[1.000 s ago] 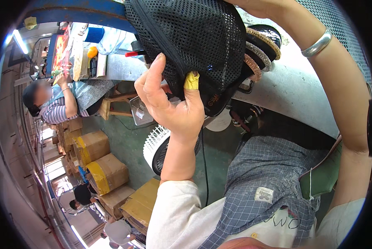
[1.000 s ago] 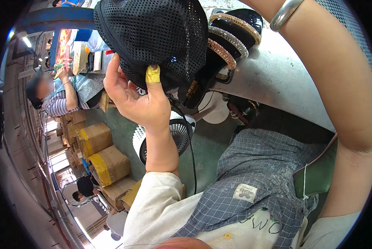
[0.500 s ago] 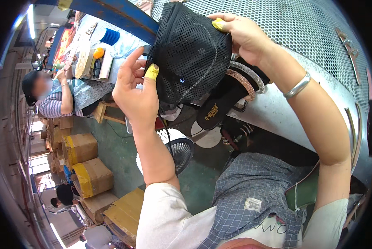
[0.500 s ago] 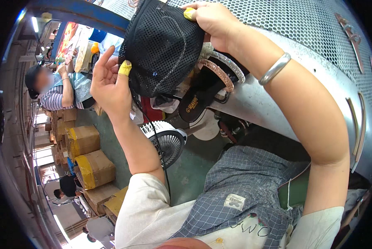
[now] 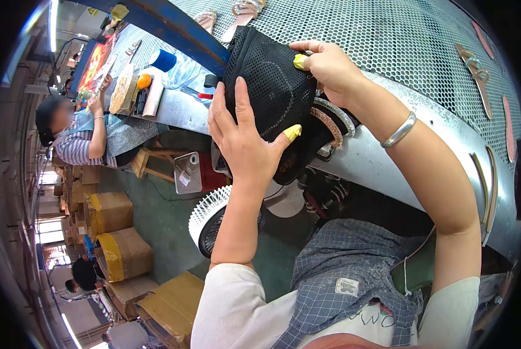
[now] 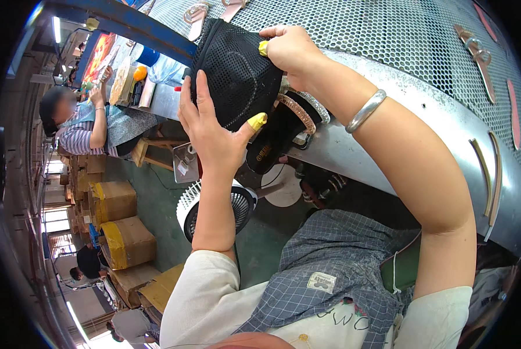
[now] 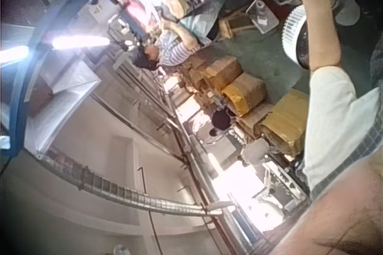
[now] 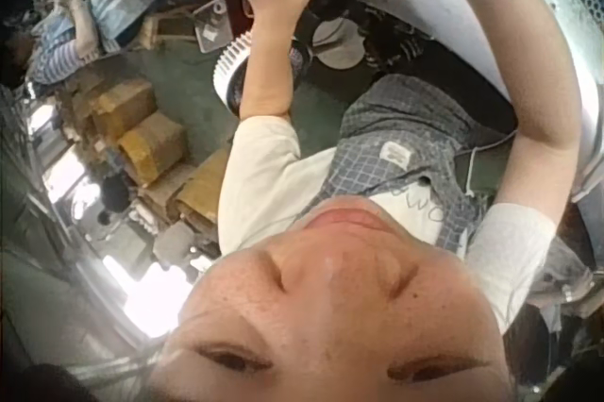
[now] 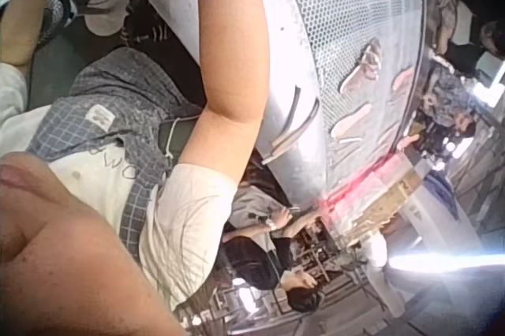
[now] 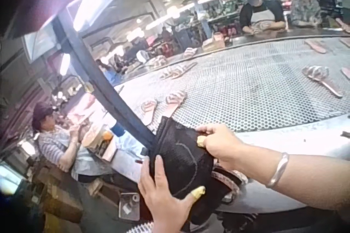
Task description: The person assembles sandals by wrapping decorative straps around shoe lasts and pressing them onto sandal soles by hand, then handles a black mesh pouch.
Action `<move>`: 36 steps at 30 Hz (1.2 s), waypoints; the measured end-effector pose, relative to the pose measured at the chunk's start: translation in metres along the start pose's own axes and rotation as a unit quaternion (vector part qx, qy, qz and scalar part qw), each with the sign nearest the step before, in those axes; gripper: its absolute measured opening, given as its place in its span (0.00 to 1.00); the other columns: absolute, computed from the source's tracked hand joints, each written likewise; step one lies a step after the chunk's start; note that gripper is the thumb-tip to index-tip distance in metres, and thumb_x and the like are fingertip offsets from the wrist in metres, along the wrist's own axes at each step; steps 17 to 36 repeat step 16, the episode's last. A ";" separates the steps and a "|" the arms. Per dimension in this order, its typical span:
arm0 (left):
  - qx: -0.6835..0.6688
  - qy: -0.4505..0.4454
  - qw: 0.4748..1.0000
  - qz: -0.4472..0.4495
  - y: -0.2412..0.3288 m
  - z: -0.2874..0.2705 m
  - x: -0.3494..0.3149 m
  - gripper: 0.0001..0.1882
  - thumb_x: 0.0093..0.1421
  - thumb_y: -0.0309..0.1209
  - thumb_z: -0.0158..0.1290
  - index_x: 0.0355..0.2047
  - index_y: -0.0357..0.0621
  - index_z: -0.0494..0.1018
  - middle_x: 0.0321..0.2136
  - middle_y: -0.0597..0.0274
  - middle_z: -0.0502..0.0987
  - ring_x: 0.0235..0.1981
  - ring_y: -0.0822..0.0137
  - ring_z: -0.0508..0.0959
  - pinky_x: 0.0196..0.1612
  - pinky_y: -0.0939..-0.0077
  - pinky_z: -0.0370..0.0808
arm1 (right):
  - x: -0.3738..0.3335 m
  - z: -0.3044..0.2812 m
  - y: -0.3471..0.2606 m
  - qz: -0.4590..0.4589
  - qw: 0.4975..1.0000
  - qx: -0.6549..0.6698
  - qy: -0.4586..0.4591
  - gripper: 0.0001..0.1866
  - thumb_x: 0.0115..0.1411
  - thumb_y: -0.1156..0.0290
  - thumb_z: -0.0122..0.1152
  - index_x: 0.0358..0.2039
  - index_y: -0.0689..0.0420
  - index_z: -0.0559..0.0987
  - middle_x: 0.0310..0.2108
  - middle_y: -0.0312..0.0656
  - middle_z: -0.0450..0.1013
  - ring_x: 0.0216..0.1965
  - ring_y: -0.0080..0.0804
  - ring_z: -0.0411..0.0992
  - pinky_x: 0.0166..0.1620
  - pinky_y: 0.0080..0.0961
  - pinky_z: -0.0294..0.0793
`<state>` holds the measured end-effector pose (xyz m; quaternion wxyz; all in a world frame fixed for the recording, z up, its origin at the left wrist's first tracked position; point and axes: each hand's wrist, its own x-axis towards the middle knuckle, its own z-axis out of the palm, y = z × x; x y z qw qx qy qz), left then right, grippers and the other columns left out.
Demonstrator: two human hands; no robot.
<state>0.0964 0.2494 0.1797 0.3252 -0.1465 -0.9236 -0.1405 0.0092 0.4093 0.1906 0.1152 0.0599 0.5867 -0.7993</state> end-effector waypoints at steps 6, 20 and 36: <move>0.097 -0.049 0.994 0.013 0.015 0.013 0.014 0.45 0.44 0.40 0.61 0.61 0.46 0.54 0.62 0.45 0.47 0.64 0.43 0.45 0.56 0.33 0.46 | 0.012 -0.014 0.008 -0.032 0.999 0.013 0.021 0.19 0.54 0.84 0.47 0.48 0.64 0.71 0.36 0.46 0.73 0.37 0.29 0.71 0.39 0.24 0.72; 0.083 -0.050 0.984 0.149 0.007 0.029 0.047 0.34 0.53 0.36 0.54 0.59 0.41 0.58 0.57 0.51 0.61 0.60 0.45 0.56 0.60 0.55 0.53 | 0.005 -0.030 0.004 -0.068 0.983 -0.147 0.090 0.17 0.50 0.76 0.55 0.43 0.62 0.76 0.43 0.54 0.72 0.44 0.40 0.71 0.49 0.26 0.67; 0.083 -0.050 0.984 0.149 0.007 0.029 0.047 0.34 0.53 0.36 0.54 0.59 0.41 0.58 0.57 0.51 0.61 0.60 0.45 0.56 0.60 0.55 0.53 | 0.005 -0.030 0.004 -0.068 0.983 -0.147 0.090 0.17 0.50 0.76 0.55 0.43 0.62 0.76 0.43 0.54 0.72 0.44 0.40 0.71 0.49 0.26 0.67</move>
